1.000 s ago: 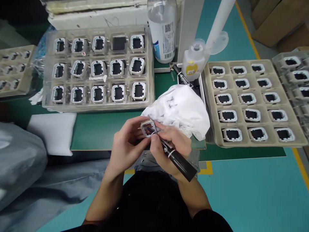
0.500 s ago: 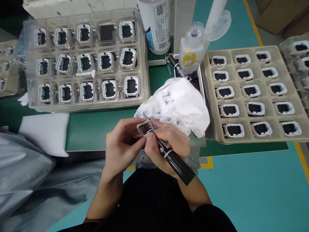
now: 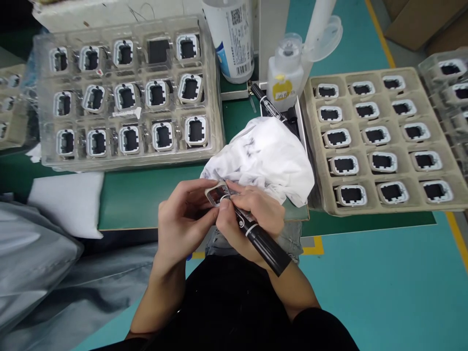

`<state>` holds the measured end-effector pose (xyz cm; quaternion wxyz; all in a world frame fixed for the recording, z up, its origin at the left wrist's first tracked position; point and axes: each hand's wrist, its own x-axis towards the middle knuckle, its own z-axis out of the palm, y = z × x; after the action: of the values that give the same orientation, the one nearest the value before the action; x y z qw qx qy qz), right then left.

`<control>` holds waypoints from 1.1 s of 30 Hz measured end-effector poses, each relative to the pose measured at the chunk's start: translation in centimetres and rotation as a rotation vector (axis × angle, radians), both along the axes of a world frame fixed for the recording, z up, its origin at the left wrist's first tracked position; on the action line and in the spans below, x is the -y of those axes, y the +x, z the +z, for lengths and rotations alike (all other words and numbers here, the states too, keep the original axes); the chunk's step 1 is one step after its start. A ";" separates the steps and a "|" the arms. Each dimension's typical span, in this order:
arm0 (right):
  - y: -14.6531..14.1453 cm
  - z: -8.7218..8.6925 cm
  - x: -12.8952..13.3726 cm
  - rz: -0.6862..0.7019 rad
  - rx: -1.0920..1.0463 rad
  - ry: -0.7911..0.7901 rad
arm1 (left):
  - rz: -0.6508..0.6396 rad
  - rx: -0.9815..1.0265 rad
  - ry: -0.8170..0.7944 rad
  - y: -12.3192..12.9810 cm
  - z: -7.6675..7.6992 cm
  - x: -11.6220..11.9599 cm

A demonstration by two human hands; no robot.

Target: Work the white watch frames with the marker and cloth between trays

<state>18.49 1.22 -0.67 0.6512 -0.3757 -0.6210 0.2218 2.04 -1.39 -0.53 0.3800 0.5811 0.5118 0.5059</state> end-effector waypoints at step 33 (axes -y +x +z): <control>0.4 0.4 -0.2 -0.036 0.189 0.165 | 0.051 0.032 -0.012 0.3 -0.5 0.6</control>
<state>18.85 1.43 -0.31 0.6223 -0.3512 -0.6889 0.1215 2.36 -2.00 -1.04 0.3787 0.5574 0.5232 0.5217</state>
